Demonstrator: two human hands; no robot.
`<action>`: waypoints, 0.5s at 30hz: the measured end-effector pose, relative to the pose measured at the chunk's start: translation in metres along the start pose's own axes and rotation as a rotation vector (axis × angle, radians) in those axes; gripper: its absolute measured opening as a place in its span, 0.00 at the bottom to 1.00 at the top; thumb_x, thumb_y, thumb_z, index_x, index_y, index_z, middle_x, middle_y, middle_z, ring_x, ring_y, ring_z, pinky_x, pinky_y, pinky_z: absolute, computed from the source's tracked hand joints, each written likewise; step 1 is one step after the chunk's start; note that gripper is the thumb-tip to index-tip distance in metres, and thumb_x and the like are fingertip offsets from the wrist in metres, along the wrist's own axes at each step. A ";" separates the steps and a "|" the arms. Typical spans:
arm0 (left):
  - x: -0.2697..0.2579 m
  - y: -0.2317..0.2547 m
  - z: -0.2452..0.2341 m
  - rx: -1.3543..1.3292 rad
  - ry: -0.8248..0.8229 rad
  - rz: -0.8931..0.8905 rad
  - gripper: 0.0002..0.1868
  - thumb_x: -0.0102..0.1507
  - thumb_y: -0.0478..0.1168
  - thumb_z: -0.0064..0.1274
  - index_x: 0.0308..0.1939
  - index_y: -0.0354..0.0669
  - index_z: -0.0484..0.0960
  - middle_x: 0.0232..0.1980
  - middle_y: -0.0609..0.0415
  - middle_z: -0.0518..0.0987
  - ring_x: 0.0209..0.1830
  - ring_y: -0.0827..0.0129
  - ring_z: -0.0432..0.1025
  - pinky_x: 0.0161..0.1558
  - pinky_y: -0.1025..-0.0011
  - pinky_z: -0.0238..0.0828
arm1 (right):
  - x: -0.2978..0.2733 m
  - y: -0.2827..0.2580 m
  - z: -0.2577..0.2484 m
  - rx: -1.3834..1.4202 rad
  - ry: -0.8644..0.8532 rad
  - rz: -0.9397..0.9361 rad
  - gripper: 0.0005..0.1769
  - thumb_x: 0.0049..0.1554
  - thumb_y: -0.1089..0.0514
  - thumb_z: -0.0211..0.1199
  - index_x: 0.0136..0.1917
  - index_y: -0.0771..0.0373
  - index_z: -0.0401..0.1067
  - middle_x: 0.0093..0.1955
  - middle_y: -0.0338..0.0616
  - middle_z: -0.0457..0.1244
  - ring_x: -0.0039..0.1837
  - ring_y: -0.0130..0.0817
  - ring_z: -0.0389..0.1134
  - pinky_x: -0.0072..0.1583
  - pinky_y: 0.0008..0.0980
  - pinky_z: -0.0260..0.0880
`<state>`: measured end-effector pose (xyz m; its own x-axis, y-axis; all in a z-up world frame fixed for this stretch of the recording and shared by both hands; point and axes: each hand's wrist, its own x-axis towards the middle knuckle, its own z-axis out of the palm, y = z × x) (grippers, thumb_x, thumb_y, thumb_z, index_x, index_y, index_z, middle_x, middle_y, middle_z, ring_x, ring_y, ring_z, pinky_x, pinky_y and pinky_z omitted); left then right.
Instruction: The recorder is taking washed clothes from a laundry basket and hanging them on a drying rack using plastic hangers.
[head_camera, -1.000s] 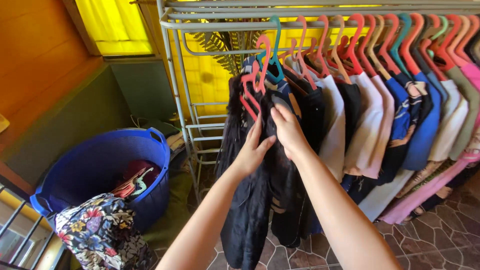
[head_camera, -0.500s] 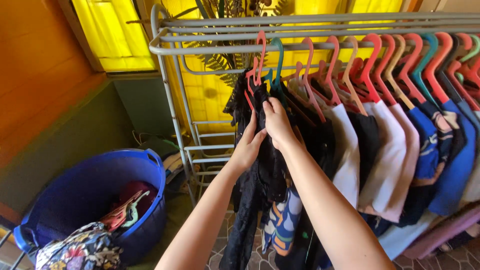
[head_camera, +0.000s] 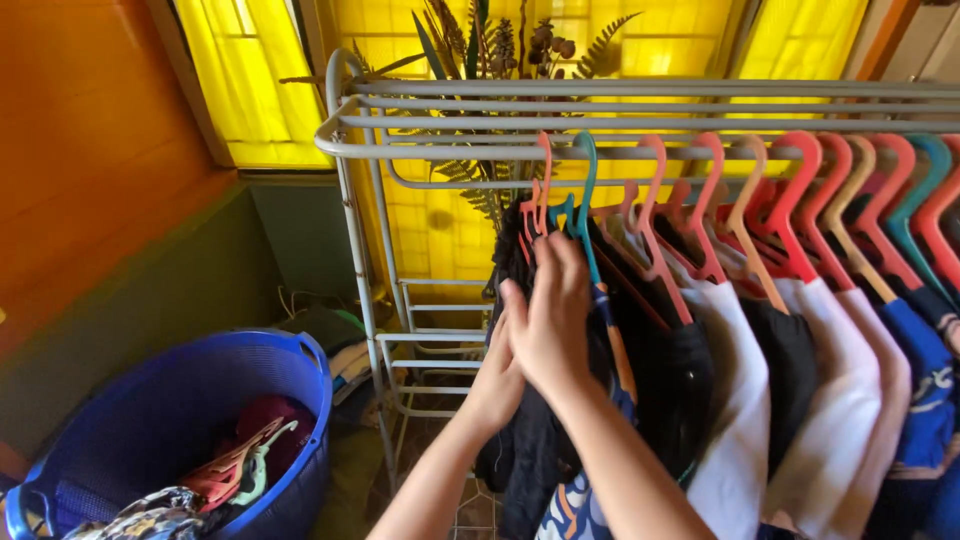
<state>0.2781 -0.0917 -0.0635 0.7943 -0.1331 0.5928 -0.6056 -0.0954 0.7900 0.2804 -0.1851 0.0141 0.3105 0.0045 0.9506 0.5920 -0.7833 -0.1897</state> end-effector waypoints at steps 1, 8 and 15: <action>-0.004 -0.003 -0.003 0.002 0.001 -0.001 0.35 0.71 0.40 0.43 0.80 0.34 0.50 0.85 0.42 0.48 0.85 0.57 0.42 0.78 0.64 0.39 | -0.004 -0.006 0.003 0.003 -0.001 0.001 0.37 0.57 0.54 0.68 0.72 0.73 0.58 0.74 0.66 0.52 0.73 0.65 0.54 0.70 0.57 0.54; -0.039 -0.031 -0.049 -0.246 0.145 -0.100 0.35 0.71 0.36 0.40 0.80 0.37 0.46 0.84 0.46 0.50 0.83 0.61 0.46 0.77 0.65 0.43 | -0.057 -0.018 0.062 0.394 -0.187 0.078 0.29 0.62 0.55 0.63 0.71 0.69 0.60 0.71 0.60 0.57 0.73 0.58 0.58 0.73 0.48 0.57; -0.084 -0.045 -0.130 -0.335 0.282 -0.225 0.37 0.68 0.34 0.42 0.80 0.43 0.47 0.83 0.50 0.51 0.80 0.62 0.53 0.73 0.67 0.52 | -0.102 -0.049 0.120 0.490 -0.373 0.198 0.27 0.62 0.52 0.61 0.69 0.68 0.63 0.67 0.58 0.60 0.71 0.54 0.60 0.72 0.45 0.57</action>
<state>0.2449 0.0519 -0.1286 0.9139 0.1307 0.3842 -0.4052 0.2376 0.8828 0.3088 -0.0728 -0.1035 0.6339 0.1737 0.7536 0.7406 -0.4169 -0.5269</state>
